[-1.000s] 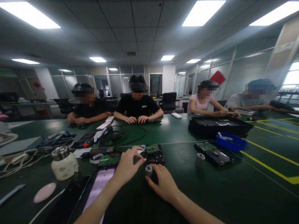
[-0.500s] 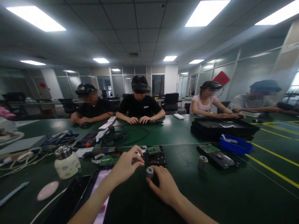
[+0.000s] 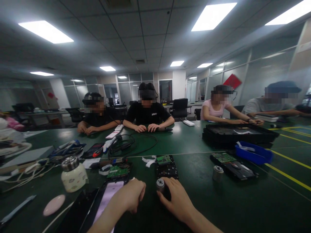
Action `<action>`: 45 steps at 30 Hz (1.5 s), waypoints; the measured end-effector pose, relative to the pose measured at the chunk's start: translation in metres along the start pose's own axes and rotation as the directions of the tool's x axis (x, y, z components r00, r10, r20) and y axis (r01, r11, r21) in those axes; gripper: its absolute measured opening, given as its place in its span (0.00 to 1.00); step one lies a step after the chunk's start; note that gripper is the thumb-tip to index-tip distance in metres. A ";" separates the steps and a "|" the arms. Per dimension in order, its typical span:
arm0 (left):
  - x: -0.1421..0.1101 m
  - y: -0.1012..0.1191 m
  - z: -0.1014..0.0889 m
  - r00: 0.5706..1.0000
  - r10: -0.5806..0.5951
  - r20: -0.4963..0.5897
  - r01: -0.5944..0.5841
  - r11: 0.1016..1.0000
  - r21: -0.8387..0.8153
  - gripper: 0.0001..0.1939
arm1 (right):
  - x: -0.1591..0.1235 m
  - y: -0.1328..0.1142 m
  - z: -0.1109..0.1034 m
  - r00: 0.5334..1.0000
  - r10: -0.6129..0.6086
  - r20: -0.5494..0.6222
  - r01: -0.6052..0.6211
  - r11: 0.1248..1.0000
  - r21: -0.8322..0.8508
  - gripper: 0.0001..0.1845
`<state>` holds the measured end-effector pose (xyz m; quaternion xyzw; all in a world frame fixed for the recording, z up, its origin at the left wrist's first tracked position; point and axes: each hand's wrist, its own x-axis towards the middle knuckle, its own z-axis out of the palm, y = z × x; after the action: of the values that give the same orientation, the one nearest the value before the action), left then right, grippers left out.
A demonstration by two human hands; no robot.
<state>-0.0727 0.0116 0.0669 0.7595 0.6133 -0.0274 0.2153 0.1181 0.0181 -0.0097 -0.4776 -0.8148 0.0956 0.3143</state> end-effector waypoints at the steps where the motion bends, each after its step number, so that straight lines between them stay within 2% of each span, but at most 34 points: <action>1: -0.001 -0.001 -0.002 1.000 0.006 -0.027 -0.005 0.999 0.035 0.19 | 0.000 0.000 0.000 1.000 -0.002 -0.001 0.002 1.000 0.001 0.19; 5: -0.001 -0.004 -0.005 0.997 -0.001 -0.078 0.011 0.992 0.123 0.17 | 0.000 -0.001 -0.001 1.000 -0.008 0.000 0.008 1.000 0.007 0.17; 11: 0.010 -0.011 0.001 0.999 -0.006 -0.043 0.009 0.998 0.065 0.14 | 0.001 -0.001 -0.001 1.000 -0.008 0.007 0.008 1.000 0.007 0.17; 14: 0.015 -0.010 0.000 0.992 0.020 -0.127 -0.016 0.999 0.033 0.10 | 0.001 -0.001 -0.001 1.000 -0.008 0.010 0.008 1.000 0.004 0.17; 17: 0.017 0.003 0.000 0.953 0.068 -0.294 -0.070 0.998 0.002 0.03 | 0.000 -0.002 -0.003 1.000 -0.009 0.013 0.009 1.000 0.001 0.17; 20: 0.018 0.018 0.006 0.876 0.132 -0.463 -0.164 0.986 -0.029 0.09 | -0.001 -0.003 -0.004 0.999 -0.025 0.026 0.024 1.000 0.016 0.17; 22: 0.019 0.024 0.012 0.820 0.187 -0.542 -0.248 0.968 -0.042 0.09 | -0.001 -0.003 -0.005 0.999 -0.040 0.024 0.039 0.999 0.031 0.16; 24: 0.020 0.025 0.018 0.789 0.234 -0.568 -0.313 0.949 -0.044 0.08 | -0.001 -0.003 -0.004 0.999 -0.045 0.013 0.044 0.998 0.037 0.16; 33: 0.026 0.023 0.025 0.739 0.259 -0.622 -0.416 0.901 -0.121 0.07 | 0.000 -0.004 -0.004 0.999 -0.039 0.013 0.039 0.999 0.032 0.15; 35: 0.028 0.022 0.024 0.746 0.240 -0.621 -0.427 0.888 -0.170 0.06 | 0.000 -0.003 -0.003 0.999 -0.041 0.019 0.040 0.999 0.020 0.15; 38: 0.030 0.020 0.023 0.794 0.180 -0.580 -0.401 0.873 -0.279 0.06 | 0.000 -0.003 -0.003 0.999 -0.040 0.020 0.039 0.999 0.006 0.16; 40: 0.031 0.018 0.023 0.826 0.139 -0.547 -0.381 0.853 -0.358 0.09 | 0.000 -0.003 -0.003 0.999 -0.041 0.020 0.040 0.999 0.012 0.16; 42: 0.032 0.017 0.023 0.838 0.124 -0.531 -0.385 0.824 -0.416 0.13 | 0.001 -0.003 -0.003 0.999 -0.047 0.018 0.046 0.999 0.022 0.16; 45: 0.031 0.017 0.024 0.848 0.165 -0.504 -0.440 0.749 -0.495 0.19 | 0.000 -0.003 -0.003 0.999 -0.048 0.014 0.047 0.999 0.012 0.15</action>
<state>-0.0433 0.0291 0.0402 0.7313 0.4869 0.3695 0.3028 0.1175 0.0166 -0.0061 -0.4556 -0.8277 0.0963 0.3133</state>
